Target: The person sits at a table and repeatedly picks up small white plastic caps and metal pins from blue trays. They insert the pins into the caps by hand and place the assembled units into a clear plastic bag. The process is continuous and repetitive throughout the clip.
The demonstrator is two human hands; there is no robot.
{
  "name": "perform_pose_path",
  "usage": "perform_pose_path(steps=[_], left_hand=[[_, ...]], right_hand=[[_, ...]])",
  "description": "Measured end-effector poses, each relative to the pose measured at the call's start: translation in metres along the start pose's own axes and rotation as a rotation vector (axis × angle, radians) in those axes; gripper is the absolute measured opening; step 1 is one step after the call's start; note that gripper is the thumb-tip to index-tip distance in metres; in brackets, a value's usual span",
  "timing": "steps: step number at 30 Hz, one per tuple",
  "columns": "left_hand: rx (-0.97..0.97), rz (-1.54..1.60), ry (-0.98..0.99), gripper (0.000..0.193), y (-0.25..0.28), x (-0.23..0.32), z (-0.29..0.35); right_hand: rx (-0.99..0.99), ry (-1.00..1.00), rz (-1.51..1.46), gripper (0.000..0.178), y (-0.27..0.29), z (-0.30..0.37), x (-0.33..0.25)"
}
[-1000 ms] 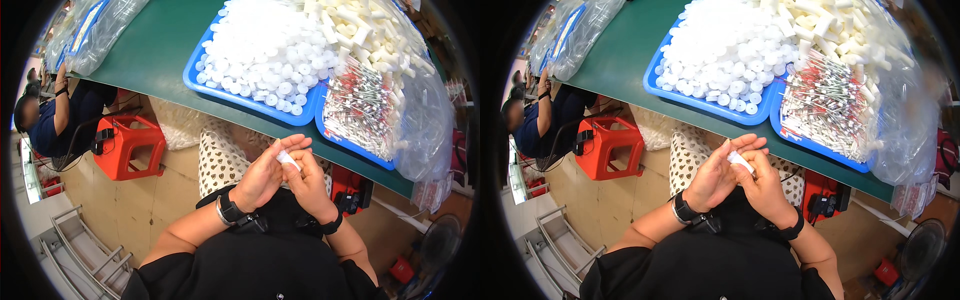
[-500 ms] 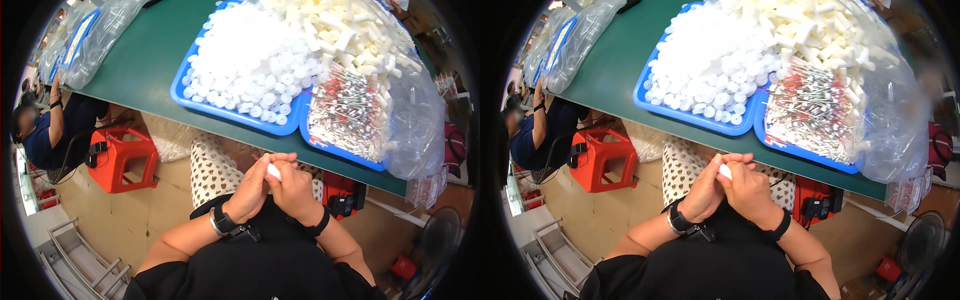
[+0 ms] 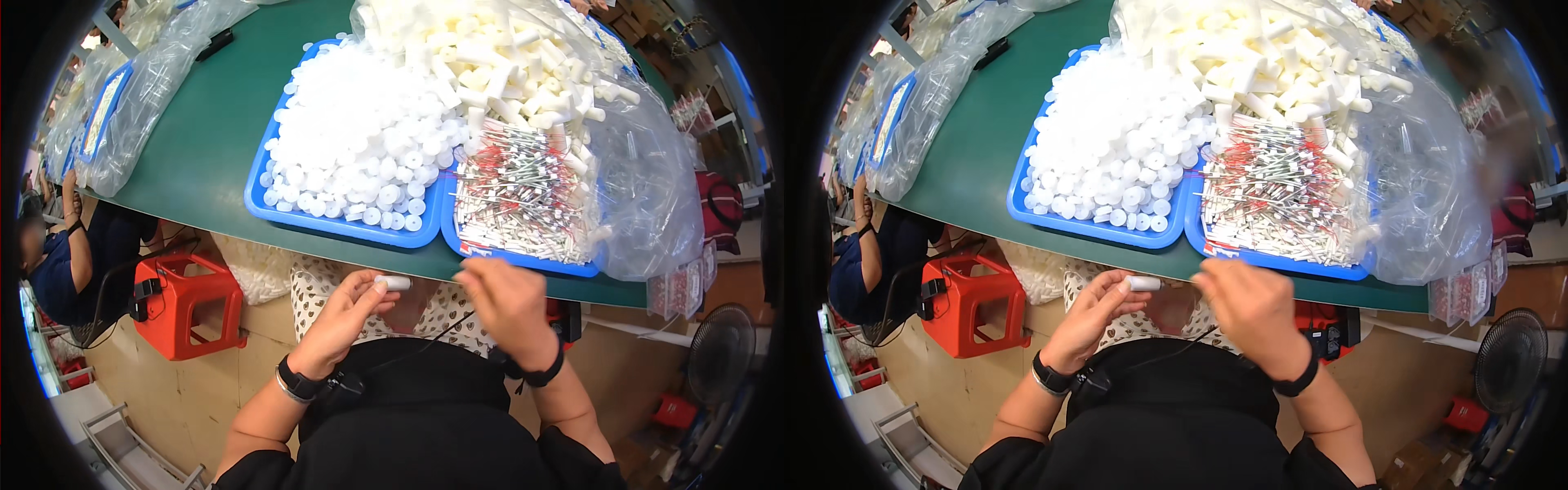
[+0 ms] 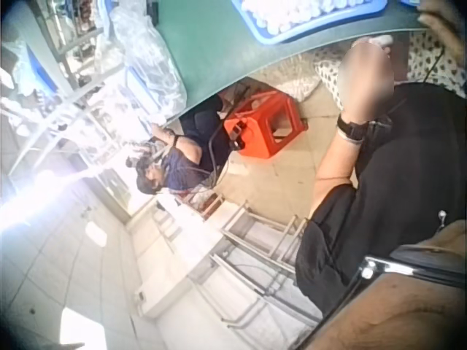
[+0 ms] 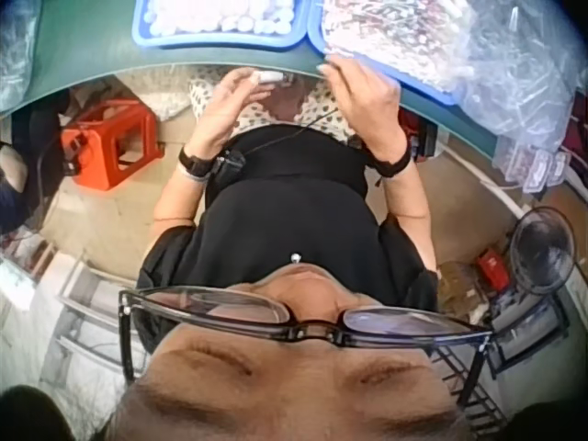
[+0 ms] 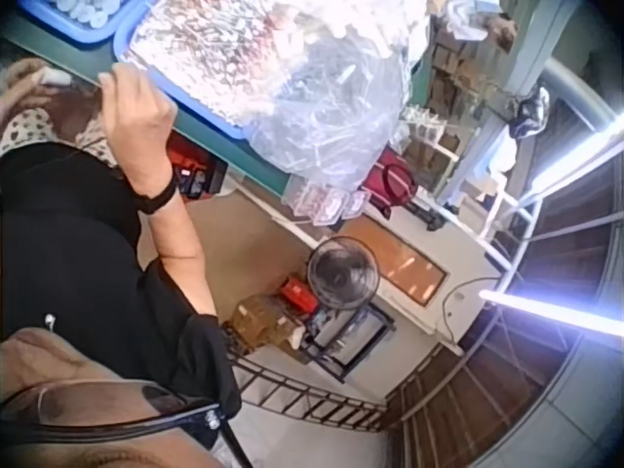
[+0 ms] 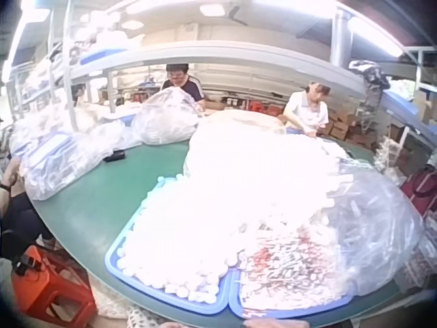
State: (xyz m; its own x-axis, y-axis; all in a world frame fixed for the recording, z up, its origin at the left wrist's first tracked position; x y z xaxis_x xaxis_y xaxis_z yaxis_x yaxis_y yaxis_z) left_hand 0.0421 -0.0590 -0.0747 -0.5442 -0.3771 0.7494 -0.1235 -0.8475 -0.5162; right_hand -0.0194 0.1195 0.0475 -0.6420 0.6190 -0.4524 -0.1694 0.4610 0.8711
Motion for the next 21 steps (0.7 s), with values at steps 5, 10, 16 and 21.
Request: perform_pose_path(steps=[5,10,16,21], left_hand=[[-0.044,-0.221,0.065,0.023,0.022,-0.022,-0.004],[0.006,-0.352,0.123,0.028,0.014,-0.008,0.005],[0.019,-0.921,-0.408,0.02,-0.027,0.076,0.0],[0.327,-1.394,-0.756,0.023,-0.058,0.121,-0.027]], right_hand=[[-0.011,-0.029,0.152,0.01,0.026,-0.02,0.025],[-0.274,0.066,0.238,0.004,0.005,-0.042,0.033],[-0.454,0.079,0.372,0.006,-0.01,-0.051,0.037],[-0.321,0.021,0.086,0.005,0.004,-0.046,0.041]])
Point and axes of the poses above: each hand's wrist, its own z-axis away from the middle knuckle, its own y-axis out of the back of the hand, x = y × z, the point moved 8 cm from there along -z, towards the middle knuckle, and after that the axes turned 15 degrees about -x, right-handed, at the moved point
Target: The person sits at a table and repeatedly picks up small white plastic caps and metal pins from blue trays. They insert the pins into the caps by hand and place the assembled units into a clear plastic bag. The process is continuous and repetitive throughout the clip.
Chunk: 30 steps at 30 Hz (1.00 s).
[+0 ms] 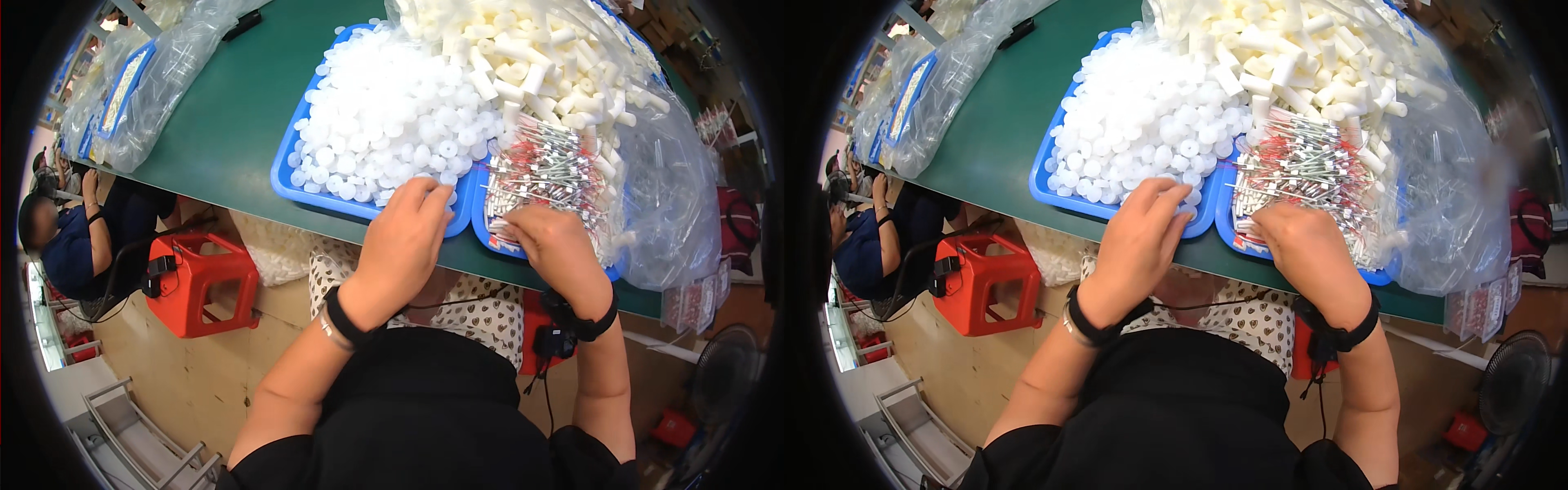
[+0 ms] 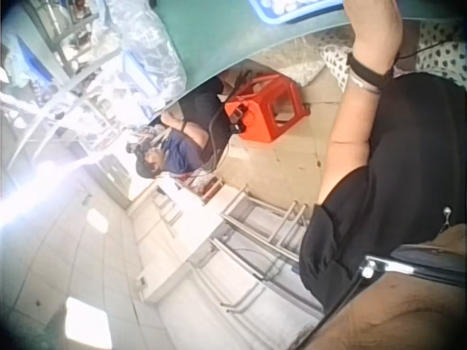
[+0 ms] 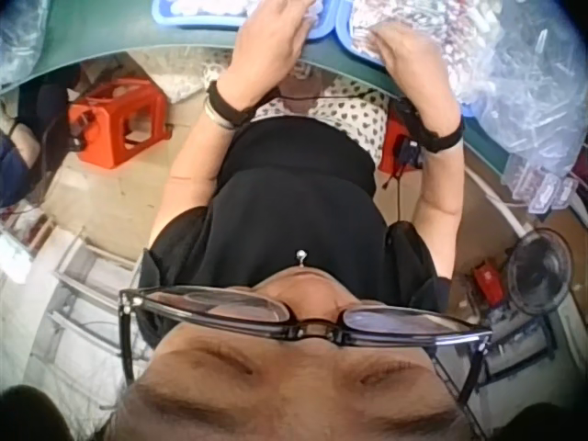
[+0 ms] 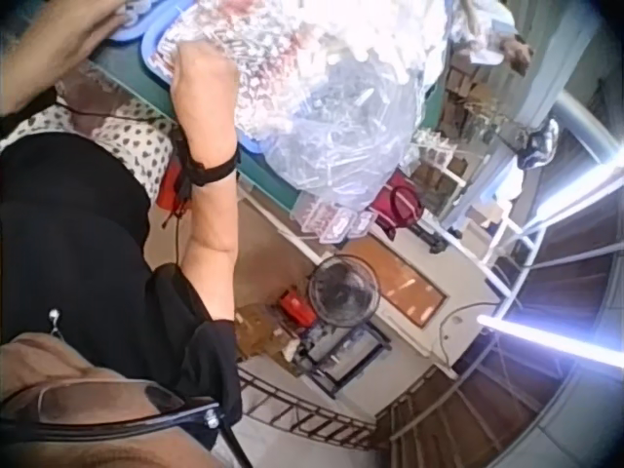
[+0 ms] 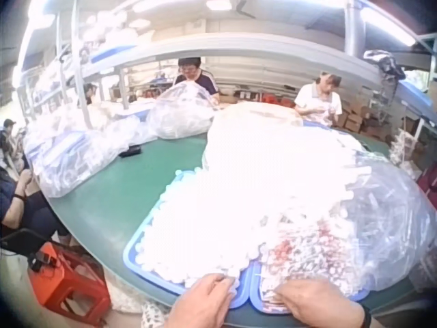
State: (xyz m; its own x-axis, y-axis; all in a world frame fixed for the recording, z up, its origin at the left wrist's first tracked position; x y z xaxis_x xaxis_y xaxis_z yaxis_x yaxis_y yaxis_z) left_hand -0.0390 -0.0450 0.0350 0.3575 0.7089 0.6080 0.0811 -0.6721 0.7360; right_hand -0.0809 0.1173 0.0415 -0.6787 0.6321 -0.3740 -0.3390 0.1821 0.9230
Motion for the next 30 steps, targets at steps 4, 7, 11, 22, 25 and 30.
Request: perform_pose_path(steps=[4,7,11,22,25,30], left_hand=[[-0.161,-0.12,0.103,0.02,-0.022,-0.007,-0.016],[-0.16,-0.119,0.1,0.018,-0.02,-0.008,-0.019],[-0.13,-0.082,0.088,0.015,-0.019,-0.009,-0.018],[-0.096,-0.001,0.051,0.013,-0.016,-0.011,-0.015],[-0.012,0.174,0.071,0.016,-0.006,-0.012,-0.013],[-0.12,1.346,0.342,0.025,-0.04,-0.016,0.004]], right_hand=[[0.117,-0.043,-0.071,0.014,0.009,0.014,0.005],[0.177,-0.045,-0.079,0.014,0.013,0.021,0.001],[0.275,-0.096,0.107,0.013,0.031,0.022,-0.006],[0.394,-0.011,0.18,0.007,0.033,-0.004,-0.009],[0.512,-0.094,-0.328,0.006,0.042,0.018,0.012],[0.543,-0.122,-1.138,0.01,0.015,0.047,0.028]])
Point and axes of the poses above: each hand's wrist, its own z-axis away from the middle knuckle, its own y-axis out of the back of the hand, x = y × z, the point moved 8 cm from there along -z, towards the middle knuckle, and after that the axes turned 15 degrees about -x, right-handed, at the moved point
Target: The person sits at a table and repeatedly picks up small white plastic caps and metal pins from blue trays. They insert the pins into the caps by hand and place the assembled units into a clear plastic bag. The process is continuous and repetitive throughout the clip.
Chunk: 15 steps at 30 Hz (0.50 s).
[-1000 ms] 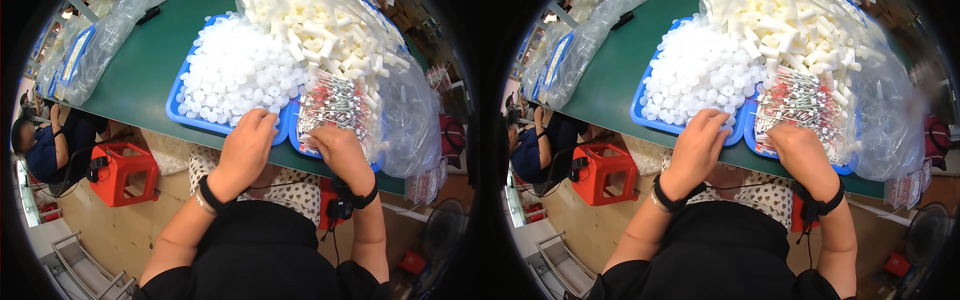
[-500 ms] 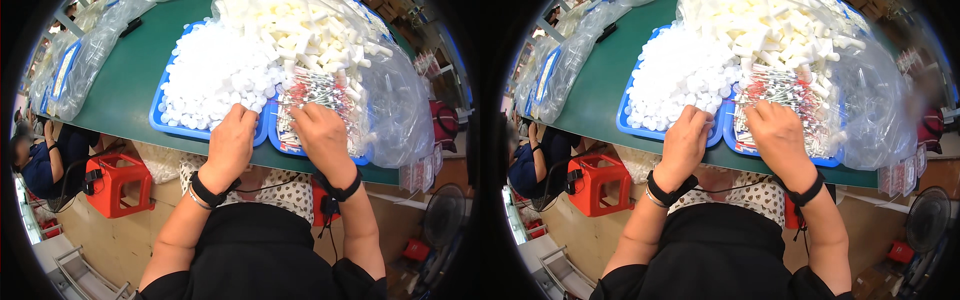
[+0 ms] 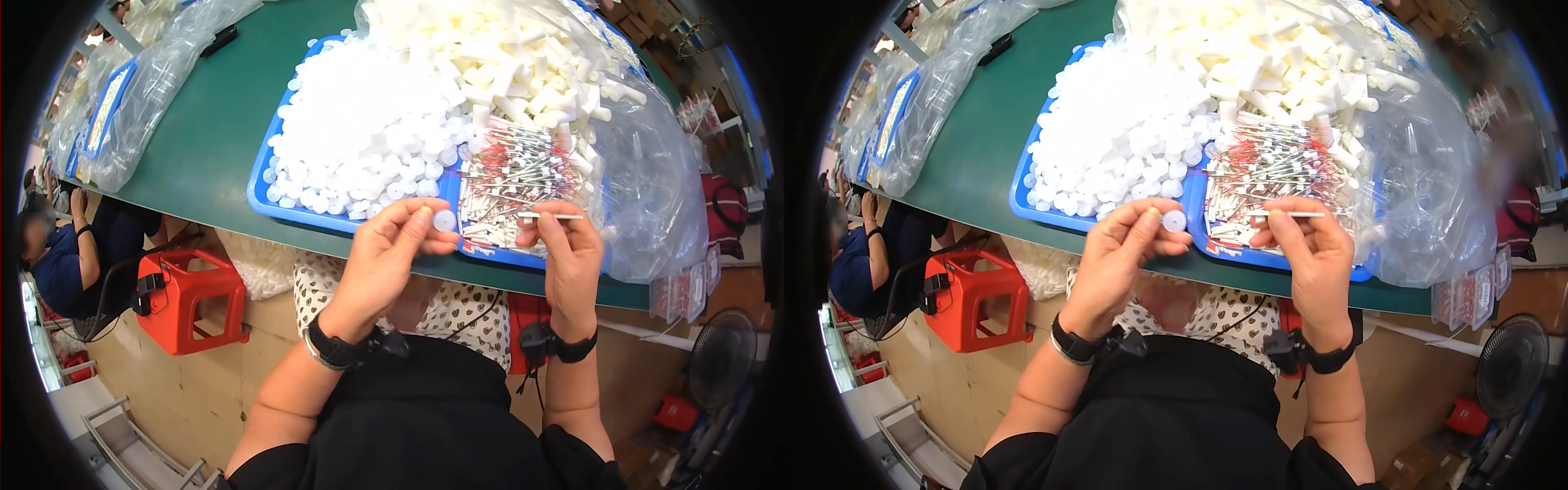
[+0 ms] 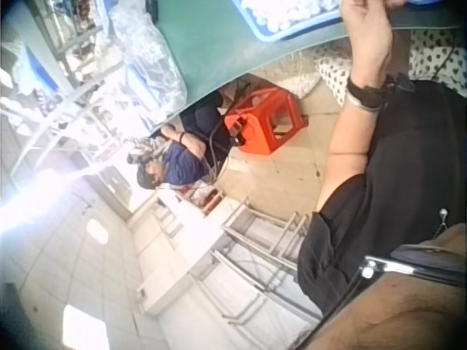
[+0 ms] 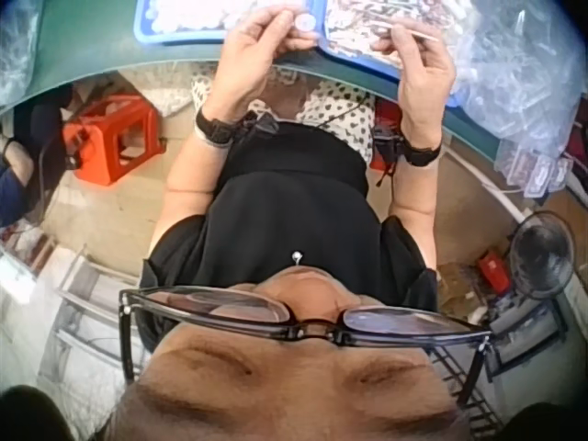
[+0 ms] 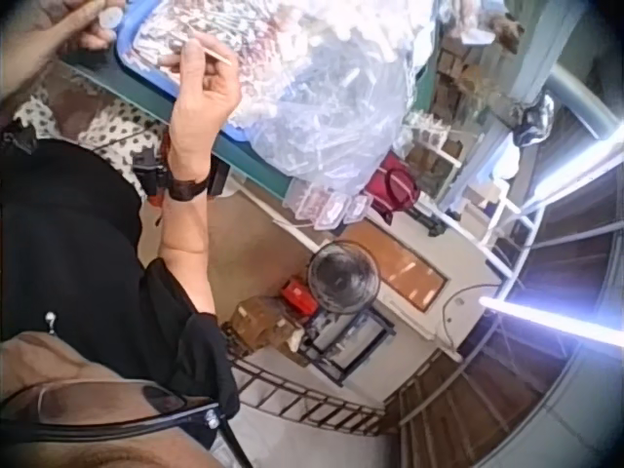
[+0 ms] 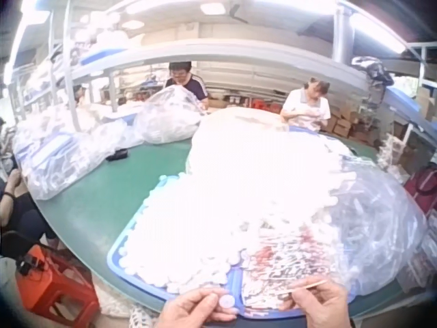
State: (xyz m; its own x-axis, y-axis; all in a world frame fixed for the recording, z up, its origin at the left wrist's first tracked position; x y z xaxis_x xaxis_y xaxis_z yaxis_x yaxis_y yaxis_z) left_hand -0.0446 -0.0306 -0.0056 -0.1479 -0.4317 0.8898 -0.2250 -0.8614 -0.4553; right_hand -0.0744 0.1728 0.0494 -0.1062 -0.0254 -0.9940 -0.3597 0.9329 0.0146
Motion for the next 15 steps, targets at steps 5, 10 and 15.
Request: perform_pose_path(steps=[5,10,15], left_hand=[[-0.15,0.6,0.163,0.027,-0.031,-0.039,0.014],[-0.139,0.758,0.164,0.028,-0.031,-0.046,0.018],[-0.097,0.804,0.185,0.029,-0.028,-0.051,0.019]], right_hand=[[-0.1,-0.008,-0.177,0.013,-0.025,0.02,0.014],[-0.116,-0.05,-0.086,0.013,-0.028,0.022,0.019],[-0.12,-0.02,-0.011,0.014,-0.026,0.023,0.014]])
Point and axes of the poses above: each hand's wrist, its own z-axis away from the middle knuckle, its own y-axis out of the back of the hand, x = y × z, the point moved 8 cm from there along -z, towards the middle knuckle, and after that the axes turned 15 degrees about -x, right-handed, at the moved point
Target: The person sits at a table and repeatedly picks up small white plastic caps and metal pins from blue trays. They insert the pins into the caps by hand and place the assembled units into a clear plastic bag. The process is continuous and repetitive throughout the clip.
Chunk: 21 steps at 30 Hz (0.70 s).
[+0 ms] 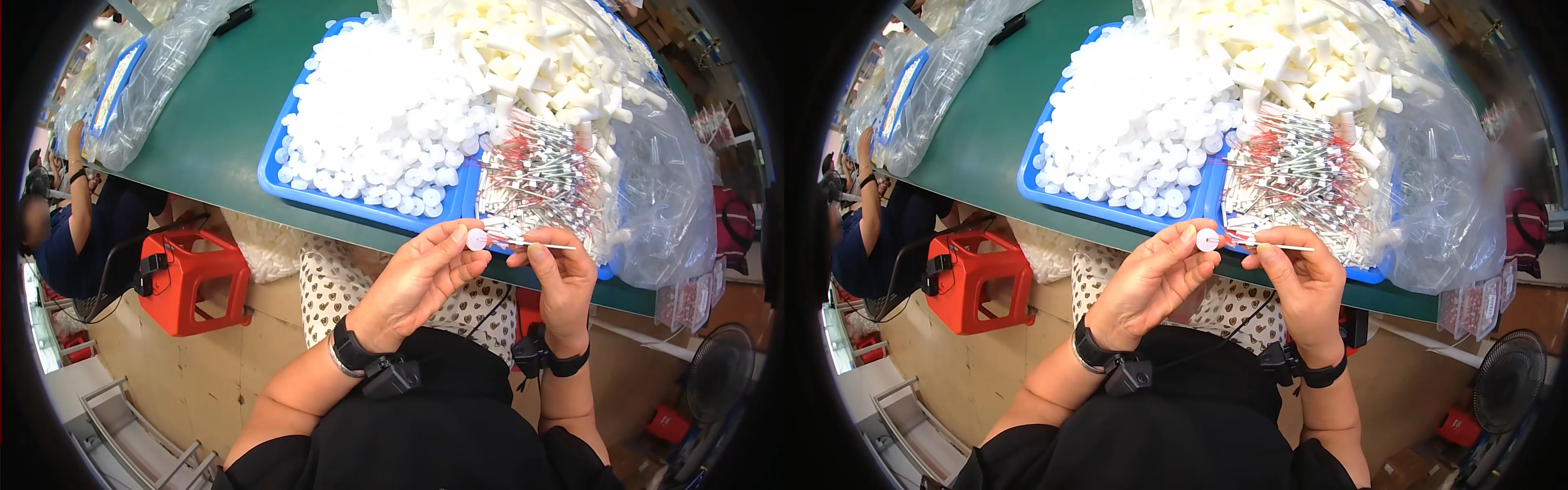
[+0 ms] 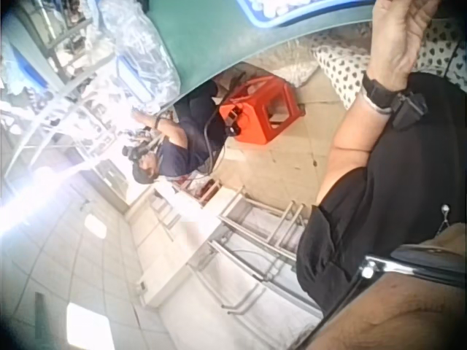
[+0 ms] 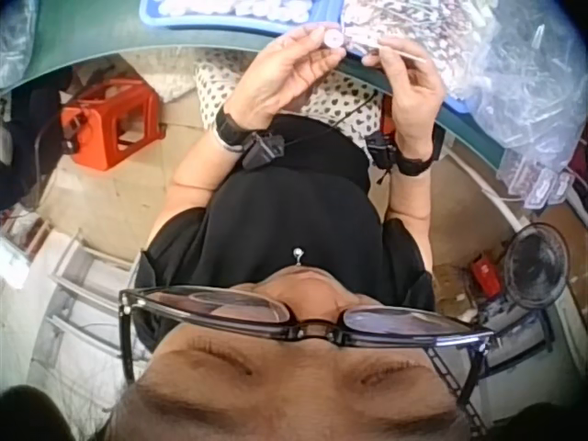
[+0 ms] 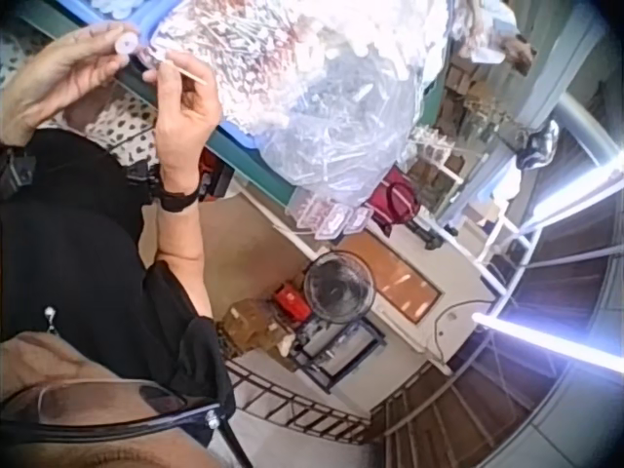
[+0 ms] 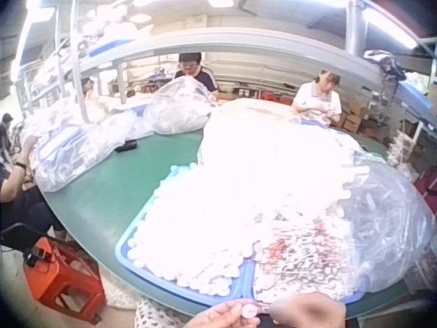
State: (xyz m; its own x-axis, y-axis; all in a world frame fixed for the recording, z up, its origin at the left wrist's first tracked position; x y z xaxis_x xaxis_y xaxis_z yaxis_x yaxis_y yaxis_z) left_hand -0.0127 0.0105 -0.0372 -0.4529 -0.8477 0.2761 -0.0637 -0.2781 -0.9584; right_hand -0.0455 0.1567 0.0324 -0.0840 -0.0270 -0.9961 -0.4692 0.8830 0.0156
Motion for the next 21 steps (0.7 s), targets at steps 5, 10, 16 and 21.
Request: perform_pose_path(steps=[5,10,16,21], left_hand=[[0.025,-0.03,-0.027,0.029,0.002,0.002,0.0],[0.037,-0.044,-0.034,0.028,0.003,0.005,0.001],[0.027,-0.12,-0.035,0.028,0.002,0.006,0.001],[0.02,-0.246,0.02,0.029,-0.004,0.007,0.003]], right_hand=[[-0.028,-0.014,0.074,0.013,-0.002,0.0,-0.006],[-0.07,-0.01,0.114,0.012,-0.004,-0.001,-0.008],[-0.073,-0.015,0.126,0.013,-0.004,-0.002,-0.01],[-0.086,0.006,0.164,0.013,-0.006,-0.004,-0.012]])
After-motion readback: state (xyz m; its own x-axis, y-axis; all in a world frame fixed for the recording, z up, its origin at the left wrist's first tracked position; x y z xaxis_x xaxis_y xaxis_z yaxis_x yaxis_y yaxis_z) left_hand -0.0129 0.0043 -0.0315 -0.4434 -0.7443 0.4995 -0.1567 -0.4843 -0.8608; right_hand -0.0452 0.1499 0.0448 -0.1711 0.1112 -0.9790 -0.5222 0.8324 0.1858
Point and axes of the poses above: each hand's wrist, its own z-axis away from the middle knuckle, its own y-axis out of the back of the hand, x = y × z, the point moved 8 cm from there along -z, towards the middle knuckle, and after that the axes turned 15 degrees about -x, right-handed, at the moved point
